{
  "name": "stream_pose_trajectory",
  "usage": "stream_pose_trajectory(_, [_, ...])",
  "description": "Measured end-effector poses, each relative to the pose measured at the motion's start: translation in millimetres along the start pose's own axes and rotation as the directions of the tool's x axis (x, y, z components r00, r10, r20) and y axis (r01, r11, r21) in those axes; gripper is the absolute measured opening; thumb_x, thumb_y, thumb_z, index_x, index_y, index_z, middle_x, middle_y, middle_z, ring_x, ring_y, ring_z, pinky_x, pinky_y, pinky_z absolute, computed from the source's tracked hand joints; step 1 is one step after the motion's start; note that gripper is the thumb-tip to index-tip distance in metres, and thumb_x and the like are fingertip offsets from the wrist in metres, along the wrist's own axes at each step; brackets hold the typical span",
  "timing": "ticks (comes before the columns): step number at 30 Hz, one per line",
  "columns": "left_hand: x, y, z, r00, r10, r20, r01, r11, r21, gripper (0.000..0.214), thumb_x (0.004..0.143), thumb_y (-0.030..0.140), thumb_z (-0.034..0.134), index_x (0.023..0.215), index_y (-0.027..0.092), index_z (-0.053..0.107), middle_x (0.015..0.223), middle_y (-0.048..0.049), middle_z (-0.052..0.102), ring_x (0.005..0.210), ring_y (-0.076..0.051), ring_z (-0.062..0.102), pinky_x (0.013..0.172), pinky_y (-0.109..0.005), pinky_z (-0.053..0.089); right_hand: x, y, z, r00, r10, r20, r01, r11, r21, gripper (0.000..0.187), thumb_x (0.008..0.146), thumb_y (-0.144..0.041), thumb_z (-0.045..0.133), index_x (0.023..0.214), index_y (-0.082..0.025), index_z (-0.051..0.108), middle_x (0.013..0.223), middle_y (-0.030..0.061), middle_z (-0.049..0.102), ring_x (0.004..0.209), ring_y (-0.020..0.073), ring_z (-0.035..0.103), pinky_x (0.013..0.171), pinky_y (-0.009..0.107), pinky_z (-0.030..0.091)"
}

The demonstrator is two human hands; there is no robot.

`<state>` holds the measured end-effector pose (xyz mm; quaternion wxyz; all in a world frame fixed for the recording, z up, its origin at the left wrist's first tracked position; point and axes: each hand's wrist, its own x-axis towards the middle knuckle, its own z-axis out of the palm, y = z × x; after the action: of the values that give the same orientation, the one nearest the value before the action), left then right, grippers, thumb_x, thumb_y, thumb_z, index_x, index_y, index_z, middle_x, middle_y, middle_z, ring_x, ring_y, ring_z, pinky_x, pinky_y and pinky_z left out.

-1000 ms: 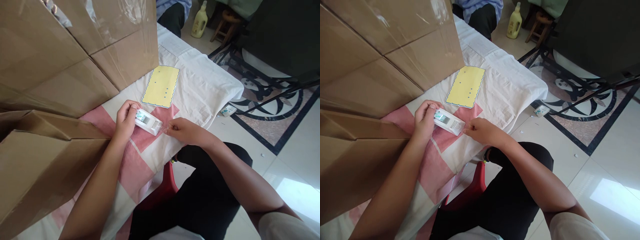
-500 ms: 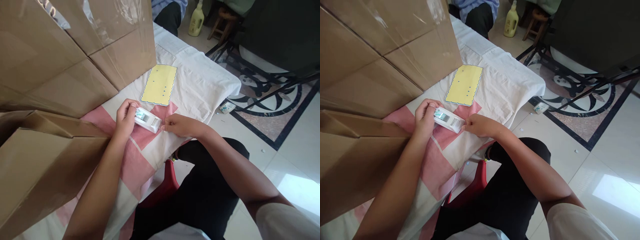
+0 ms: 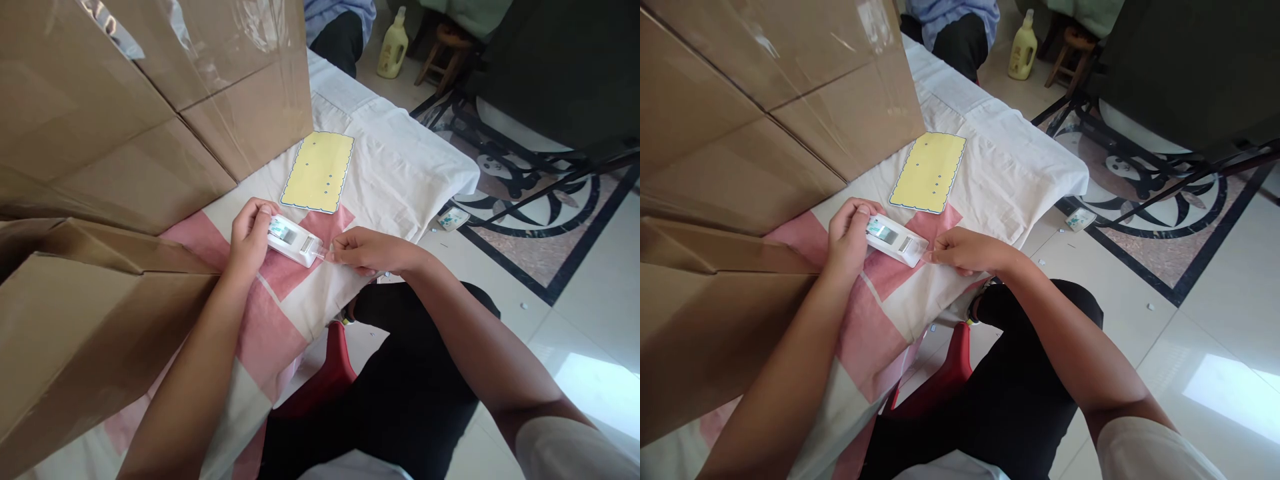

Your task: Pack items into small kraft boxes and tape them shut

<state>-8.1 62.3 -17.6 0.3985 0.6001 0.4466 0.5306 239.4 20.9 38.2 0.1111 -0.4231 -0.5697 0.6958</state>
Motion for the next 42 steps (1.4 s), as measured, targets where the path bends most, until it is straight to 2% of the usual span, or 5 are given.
stream_pose_trajectory(13, [0.0, -2.2, -1.1, 1.0, 0.006, 0.002, -0.006, 1.0, 0.023, 0.026, 0.098, 0.044, 0.056, 0.083, 0.024, 0.059, 0.088, -0.0027, 0.066, 0.081, -0.018, 0.061, 0.073, -0.031, 0.049, -5.0, -13.0, -4.1, 0.994, -0.071, 0.08, 0.062, 0.992, 0.111, 0.047, 0.096, -0.035, 0.065, 0.064, -0.022, 0.033, 0.052, -0.0098, 0.028, 0.042, 0.0052, 0.03, 0.042, 0.022, 0.019])
stream_pose_trajectory(20, [0.0, -1.9, -0.8, 1.0, -0.011, 0.009, 0.011, 1.0, -0.003, 0.023, 0.098, 0.039, 0.055, 0.083, 0.023, 0.06, 0.087, -0.0023, 0.065, 0.08, -0.017, 0.06, 0.072, -0.031, 0.048, 0.8, -9.5, 0.6, 0.974, 0.067, -0.217, -0.14, 0.929, -0.343, 0.045, 0.091, -0.02, 0.062, 0.061, -0.02, 0.028, 0.058, -0.0069, 0.026, 0.049, 0.0053, 0.027, 0.047, 0.025, 0.02])
stream_pose_trajectory(25, [-0.2, -0.6, -0.2, 1.0, -0.005, 0.008, 0.005, 1.0, 0.001, 0.021, 0.098, 0.037, 0.054, 0.083, 0.023, 0.059, 0.087, -0.0021, 0.065, 0.081, -0.016, 0.061, 0.074, -0.03, 0.05, -0.7, -7.3, -0.7, 0.98, 0.066, -0.185, -0.126, 0.934, -0.334, 0.043, 0.091, -0.021, 0.059, 0.062, -0.019, 0.028, 0.059, -0.0068, 0.027, 0.05, 0.0051, 0.028, 0.049, 0.025, 0.02])
stream_pose_trajectory(35, [-0.2, -0.4, -0.8, 1.0, -0.014, 0.006, 0.014, 1.0, -0.013, 0.023, 0.099, 0.038, 0.054, 0.082, 0.023, 0.061, 0.085, -0.0011, 0.065, 0.078, -0.015, 0.06, 0.071, -0.027, 0.046, -5.3, -23.7, -8.3, 0.983, -0.117, -0.141, 0.131, 0.987, 0.091, 0.046, 0.086, -0.032, 0.078, 0.062, -0.02, 0.041, 0.048, -0.0095, 0.035, 0.042, 0.0045, 0.035, 0.043, 0.022, 0.021])
stream_pose_trajectory(42, [-4.9, 11.1, 2.7, 0.998, 0.004, -0.07, 0.004, 0.993, 0.116, 0.024, 0.099, 0.04, 0.053, 0.085, 0.022, 0.061, 0.085, -0.0011, 0.064, 0.083, -0.016, 0.06, 0.079, -0.028, 0.047, 24.3, -65.9, 10.6, 0.836, -0.487, -0.251, 0.537, 0.82, 0.197, 0.05, 0.081, -0.048, 0.083, 0.065, -0.021, 0.044, 0.048, -0.0102, 0.039, 0.041, 0.0049, 0.034, 0.043, 0.022, 0.023])
